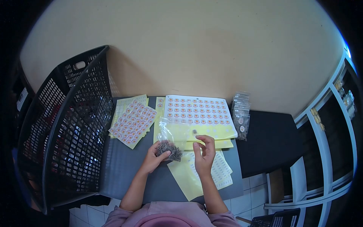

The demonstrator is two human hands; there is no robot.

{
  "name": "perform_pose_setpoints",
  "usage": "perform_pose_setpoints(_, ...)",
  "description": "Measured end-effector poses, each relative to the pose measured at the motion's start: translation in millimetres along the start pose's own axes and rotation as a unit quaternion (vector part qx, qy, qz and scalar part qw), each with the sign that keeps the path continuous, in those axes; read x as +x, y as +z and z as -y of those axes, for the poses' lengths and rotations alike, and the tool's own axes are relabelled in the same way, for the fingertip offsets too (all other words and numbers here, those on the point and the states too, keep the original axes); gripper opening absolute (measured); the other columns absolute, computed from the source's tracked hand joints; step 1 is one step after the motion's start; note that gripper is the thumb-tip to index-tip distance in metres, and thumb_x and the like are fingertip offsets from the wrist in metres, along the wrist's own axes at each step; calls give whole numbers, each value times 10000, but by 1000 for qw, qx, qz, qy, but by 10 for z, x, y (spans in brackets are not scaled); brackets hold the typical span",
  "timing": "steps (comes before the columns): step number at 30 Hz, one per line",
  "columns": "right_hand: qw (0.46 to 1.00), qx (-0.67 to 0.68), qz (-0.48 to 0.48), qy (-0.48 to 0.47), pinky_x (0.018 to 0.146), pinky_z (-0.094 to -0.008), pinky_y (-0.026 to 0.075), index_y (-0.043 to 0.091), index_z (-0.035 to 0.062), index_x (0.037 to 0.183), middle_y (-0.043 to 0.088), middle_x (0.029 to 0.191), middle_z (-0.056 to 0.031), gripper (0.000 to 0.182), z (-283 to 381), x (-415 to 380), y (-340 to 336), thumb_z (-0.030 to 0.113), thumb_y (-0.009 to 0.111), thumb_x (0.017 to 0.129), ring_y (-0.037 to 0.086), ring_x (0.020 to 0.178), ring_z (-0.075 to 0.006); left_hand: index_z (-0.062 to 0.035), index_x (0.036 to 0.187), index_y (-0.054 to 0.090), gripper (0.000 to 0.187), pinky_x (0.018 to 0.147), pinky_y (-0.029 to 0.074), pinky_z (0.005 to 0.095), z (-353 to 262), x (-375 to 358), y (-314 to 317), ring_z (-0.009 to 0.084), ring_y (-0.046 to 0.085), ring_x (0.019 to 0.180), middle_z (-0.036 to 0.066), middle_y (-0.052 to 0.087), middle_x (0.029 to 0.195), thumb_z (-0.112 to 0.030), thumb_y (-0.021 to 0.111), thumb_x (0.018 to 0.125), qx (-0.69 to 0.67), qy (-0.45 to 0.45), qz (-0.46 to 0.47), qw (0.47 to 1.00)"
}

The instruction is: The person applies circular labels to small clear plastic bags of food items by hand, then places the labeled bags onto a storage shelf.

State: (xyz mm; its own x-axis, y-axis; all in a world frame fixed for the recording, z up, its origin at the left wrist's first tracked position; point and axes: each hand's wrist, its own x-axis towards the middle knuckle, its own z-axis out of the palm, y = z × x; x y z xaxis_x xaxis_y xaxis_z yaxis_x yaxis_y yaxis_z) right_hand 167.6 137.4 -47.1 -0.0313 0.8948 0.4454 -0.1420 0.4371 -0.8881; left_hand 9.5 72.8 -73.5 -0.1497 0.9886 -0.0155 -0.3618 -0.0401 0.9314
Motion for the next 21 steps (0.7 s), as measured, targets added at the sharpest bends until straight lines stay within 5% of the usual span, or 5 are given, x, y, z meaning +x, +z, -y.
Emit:
perform_pose_setpoints(4,988,-75,121,59,523,-193,317,578,18,767,381,729,8,56,86,47,13,66,607,764,360,600,-58,-9,1168,442,337,701,493,232,101,8,6,96,564,852,49,567,990,-106,518,855,-19,-49,-6,999)
perform_pose_setpoints(11,974,-129,166,80,562,-209,336,578,6,786,414,733,-12,97,162,139,62,93,611,758,392,642,-84,-66,1263,363,370,755,483,244,70,-27,66,116,561,898,63,551,1056,-129,415,902,-48,-51,13,997)
perform_pose_setpoints(16,942,-275,180,-72,642,-262,366,559,3,764,430,737,-48,107,247,151,94,77,627,730,442,697,-155,-80,1311,287,426,788,472,255,15,-46,94,138,549,949,90,532,1114,-85,395,899,-58,-26,33,997)
perform_pose_setpoints(21,925,-312,195,-96,683,-312,364,561,17,762,443,741,-73,117,278,137,112,97,631,713,460,733,-216,-80,1316,285,442,796,465,255,41,-41,86,136,543,953,88,537,1101,-71,406,891,-50,-36,19,998)
